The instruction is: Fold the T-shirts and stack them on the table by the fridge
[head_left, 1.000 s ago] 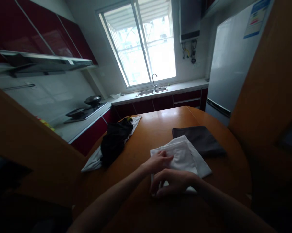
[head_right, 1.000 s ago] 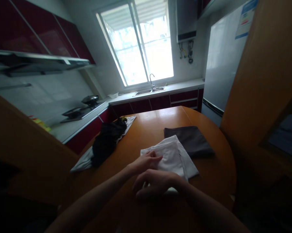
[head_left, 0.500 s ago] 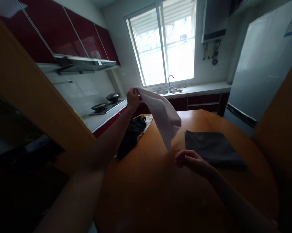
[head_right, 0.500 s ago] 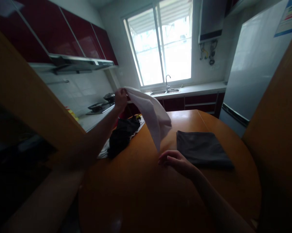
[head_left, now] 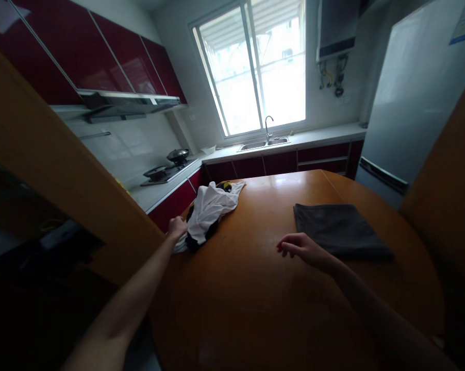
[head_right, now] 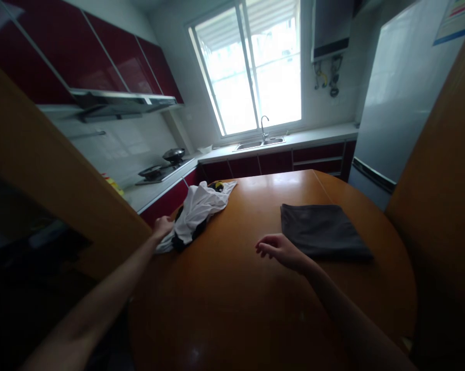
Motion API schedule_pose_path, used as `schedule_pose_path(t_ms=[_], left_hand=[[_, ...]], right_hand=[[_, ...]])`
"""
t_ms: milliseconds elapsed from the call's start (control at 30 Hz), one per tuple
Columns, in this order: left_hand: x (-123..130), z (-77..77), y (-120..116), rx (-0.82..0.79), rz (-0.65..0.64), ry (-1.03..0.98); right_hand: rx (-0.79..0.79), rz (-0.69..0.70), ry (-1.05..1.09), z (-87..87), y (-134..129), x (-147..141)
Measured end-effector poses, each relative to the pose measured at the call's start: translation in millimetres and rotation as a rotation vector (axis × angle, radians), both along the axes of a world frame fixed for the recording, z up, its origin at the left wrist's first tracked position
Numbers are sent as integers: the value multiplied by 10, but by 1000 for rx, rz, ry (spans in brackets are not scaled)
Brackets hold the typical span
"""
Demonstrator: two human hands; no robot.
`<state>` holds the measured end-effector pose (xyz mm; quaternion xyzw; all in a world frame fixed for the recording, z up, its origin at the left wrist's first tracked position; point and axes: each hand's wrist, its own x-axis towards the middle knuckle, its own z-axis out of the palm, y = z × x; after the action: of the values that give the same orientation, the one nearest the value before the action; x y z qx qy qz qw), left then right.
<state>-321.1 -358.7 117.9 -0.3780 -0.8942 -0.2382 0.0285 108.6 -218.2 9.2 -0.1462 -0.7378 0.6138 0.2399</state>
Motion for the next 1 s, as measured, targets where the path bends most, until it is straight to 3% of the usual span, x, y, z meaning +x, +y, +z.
schedule_pose_path(t_ms=[100, 167, 233, 333, 500, 600, 667, 767, 833, 900, 933, 1000], left_hand=[[70, -498, -106, 60, 61, 73], [182, -756, -48, 109, -6, 110], [363, -939, 73, 156, -145, 123], [782, -1038, 299, 213, -417, 80], [1637, -872, 595, 279, -849, -36], [1936, -835, 639, 41, -1123, -29], [2001, -903, 608, -164, -1241, 25], [2000, -1031, 558, -283, -1254, 109], [1982, -1003, 615, -282, -1210, 159], [1933, -798, 800, -232, -1100, 210], [1884, -624, 941, -163, -948, 226], [1729, -171, 1287, -93, -821, 246]], right_hand=[[351, -579, -250, -174, 311, 114], [538, -907, -508, -307, 528, 243], [624, -1023, -739, -409, 686, 361], [636, -972, -829, -455, 730, 404], [626, -726, -521, -334, 243, 47], [574, -386, -278, -239, -115, -190], [511, -343, -192, -176, -205, -232], [385, -603, -109, -93, -57, -90], [314, -797, -28, -65, 149, 75], [230, -938, 38, -72, 349, 226], [198, -996, 61, -88, 433, 287], [143, -1079, 88, -136, 570, 380]])
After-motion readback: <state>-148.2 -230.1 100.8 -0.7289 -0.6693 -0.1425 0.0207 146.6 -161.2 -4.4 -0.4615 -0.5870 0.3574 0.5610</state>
